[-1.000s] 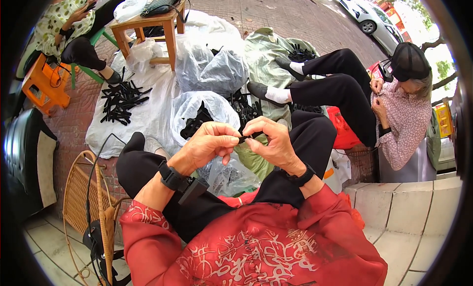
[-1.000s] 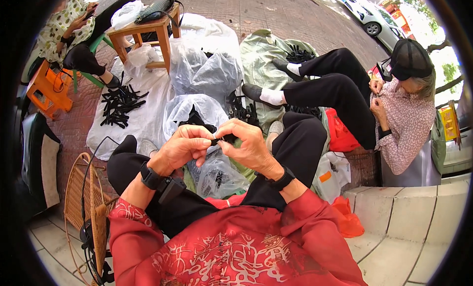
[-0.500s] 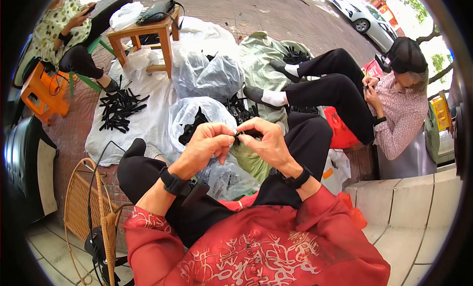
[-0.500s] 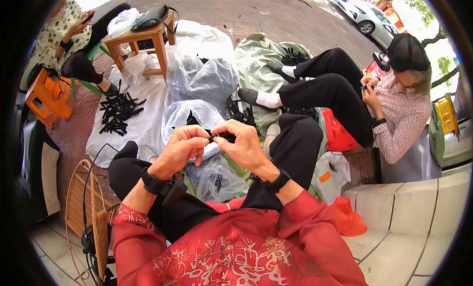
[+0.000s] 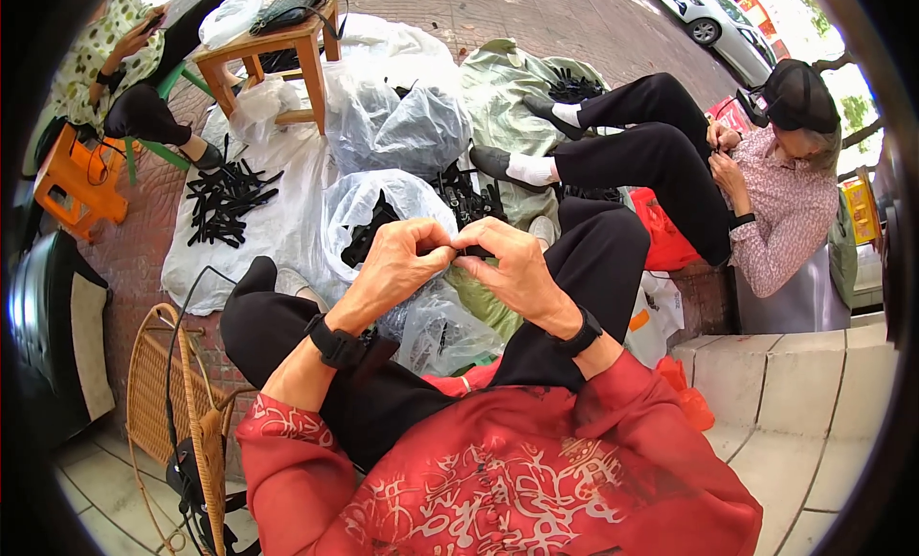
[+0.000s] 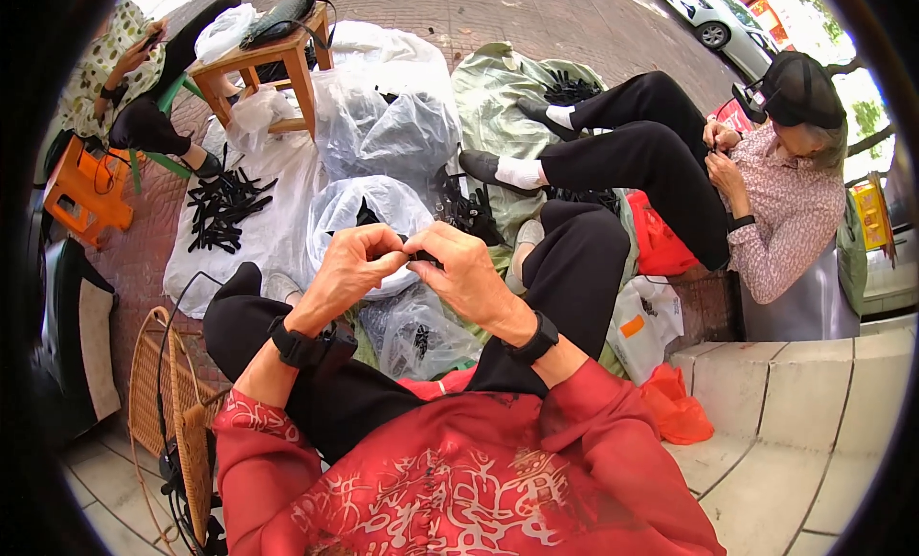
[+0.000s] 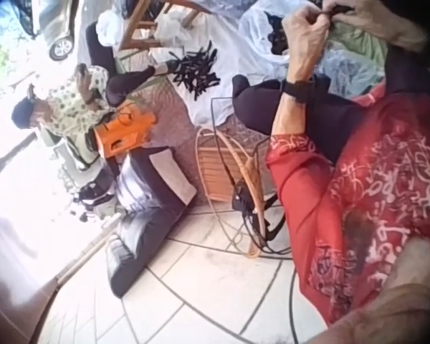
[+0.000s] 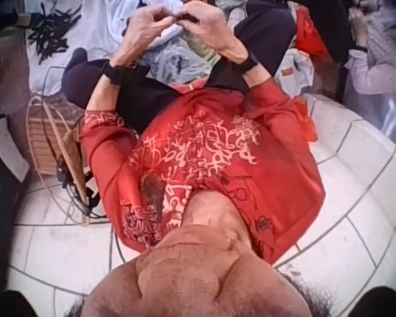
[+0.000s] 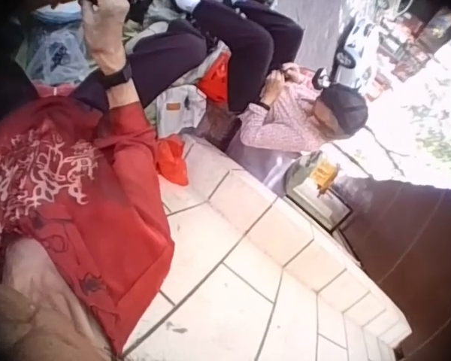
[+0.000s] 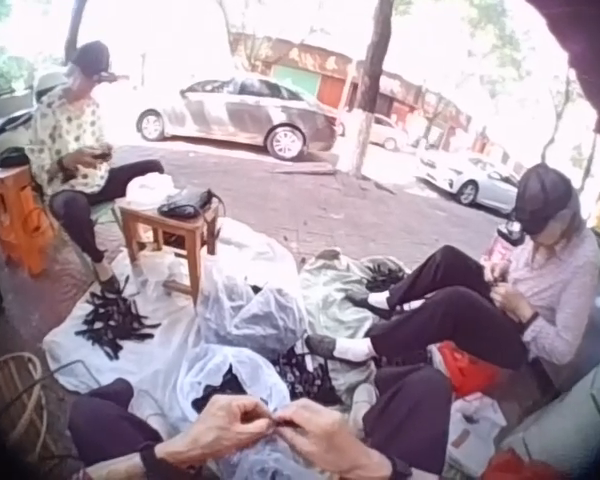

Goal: The recorder is manually assembling small black plastic components while sitting outdoors.

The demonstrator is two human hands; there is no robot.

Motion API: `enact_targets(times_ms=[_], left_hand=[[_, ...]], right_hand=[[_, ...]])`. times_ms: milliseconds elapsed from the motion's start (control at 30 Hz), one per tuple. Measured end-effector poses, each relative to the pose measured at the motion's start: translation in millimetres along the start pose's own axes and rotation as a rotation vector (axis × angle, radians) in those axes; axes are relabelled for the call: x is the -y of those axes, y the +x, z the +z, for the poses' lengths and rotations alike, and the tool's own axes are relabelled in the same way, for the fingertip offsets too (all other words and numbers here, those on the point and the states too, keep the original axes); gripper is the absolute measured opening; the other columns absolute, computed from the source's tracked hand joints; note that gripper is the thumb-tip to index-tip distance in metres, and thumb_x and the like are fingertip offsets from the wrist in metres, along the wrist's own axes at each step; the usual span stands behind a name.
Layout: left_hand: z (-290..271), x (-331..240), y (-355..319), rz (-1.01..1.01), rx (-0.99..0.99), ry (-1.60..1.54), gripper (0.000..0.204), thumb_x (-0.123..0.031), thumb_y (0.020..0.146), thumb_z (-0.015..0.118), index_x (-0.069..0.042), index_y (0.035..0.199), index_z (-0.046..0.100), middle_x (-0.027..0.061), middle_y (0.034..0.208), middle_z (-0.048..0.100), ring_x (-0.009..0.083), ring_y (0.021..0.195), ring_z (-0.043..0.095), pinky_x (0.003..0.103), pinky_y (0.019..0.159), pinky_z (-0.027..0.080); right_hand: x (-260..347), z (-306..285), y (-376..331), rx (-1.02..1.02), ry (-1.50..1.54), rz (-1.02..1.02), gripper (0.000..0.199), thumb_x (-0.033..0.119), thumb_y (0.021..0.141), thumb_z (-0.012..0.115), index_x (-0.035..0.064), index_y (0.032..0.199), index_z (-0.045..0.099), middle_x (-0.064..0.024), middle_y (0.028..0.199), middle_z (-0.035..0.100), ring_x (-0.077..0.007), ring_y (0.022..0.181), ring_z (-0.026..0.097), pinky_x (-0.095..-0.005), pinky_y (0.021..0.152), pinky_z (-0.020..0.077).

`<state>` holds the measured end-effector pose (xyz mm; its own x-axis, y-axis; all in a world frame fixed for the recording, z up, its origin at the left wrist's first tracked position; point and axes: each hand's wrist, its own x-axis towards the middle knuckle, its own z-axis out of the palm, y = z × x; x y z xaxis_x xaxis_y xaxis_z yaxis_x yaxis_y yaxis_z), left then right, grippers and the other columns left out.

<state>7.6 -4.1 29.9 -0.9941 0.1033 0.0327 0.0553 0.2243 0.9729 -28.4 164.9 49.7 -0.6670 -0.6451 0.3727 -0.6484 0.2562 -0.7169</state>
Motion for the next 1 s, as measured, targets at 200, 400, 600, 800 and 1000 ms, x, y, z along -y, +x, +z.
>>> enact_targets(times_ms=[200,400,600,800,1000], left_hand=[[-0.3,-4.5,2.4,-0.192,0.188,-0.261,0.008,-0.008,0.077,0.055,-0.001,0.074,0.057,0.0011,0.055,0.052,0.0059,0.044,0.047,0.019,0.041,0.039],[-4.2,0.0,-4.5,-0.392,0.314,-0.735,0.009,-0.010,0.080,0.055,-0.001,0.078,0.057,0.0045,0.055,0.054,0.0095,0.040,0.050,0.021,0.038,0.042],[-2.9,1.7,-9.9,-0.351,0.289,-0.786,0.011,-0.010,0.080,0.055,0.000,0.083,0.058,0.0027,0.056,0.054,0.0086,0.043,0.051,0.021,0.039,0.042],[-2.3,-11.0,-8.3,-0.218,0.279,-0.416,0.011,-0.010,0.081,0.055,0.000,0.086,0.056,-0.0005,0.057,0.053,0.0049,0.043,0.048,0.018,0.040,0.038],[0.4,-8.0,-11.7,-0.201,0.220,-0.311,0.011,-0.009,0.081,0.055,0.000,0.087,0.056,-0.0013,0.058,0.053,0.0029,0.044,0.048,0.017,0.040,0.037]], right_hand=[[-2.5,-11.1,1.2,0.090,-0.002,0.002,0.022,0.000,0.065,0.064,0.0020,0.085,0.056,-0.0097,0.081,0.054,-0.0249,0.070,0.056,-0.0298,0.061,0.0444],[-2.8,-21.1,3.4,0.152,0.143,0.006,0.022,0.003,0.064,0.067,0.0034,0.085,0.060,-0.0081,0.077,0.056,-0.0219,0.069,0.056,-0.0287,0.061,0.0447],[-5.3,-19.6,0.8,0.124,0.137,-0.025,0.024,0.004,0.063,0.068,0.0038,0.086,0.061,-0.0077,0.076,0.057,-0.0215,0.068,0.056,-0.0286,0.061,0.0447],[-5.8,-23.4,0.4,0.144,0.093,-0.009,0.024,0.004,0.063,0.070,0.0042,0.085,0.061,-0.0065,0.081,0.059,-0.0173,0.073,0.059,-0.0252,0.063,0.0464],[-3.7,-20.6,-0.4,0.128,0.111,-0.035,0.023,0.003,0.064,0.068,0.0033,0.085,0.060,-0.0077,0.080,0.058,-0.0203,0.073,0.058,-0.0271,0.063,0.0459]])
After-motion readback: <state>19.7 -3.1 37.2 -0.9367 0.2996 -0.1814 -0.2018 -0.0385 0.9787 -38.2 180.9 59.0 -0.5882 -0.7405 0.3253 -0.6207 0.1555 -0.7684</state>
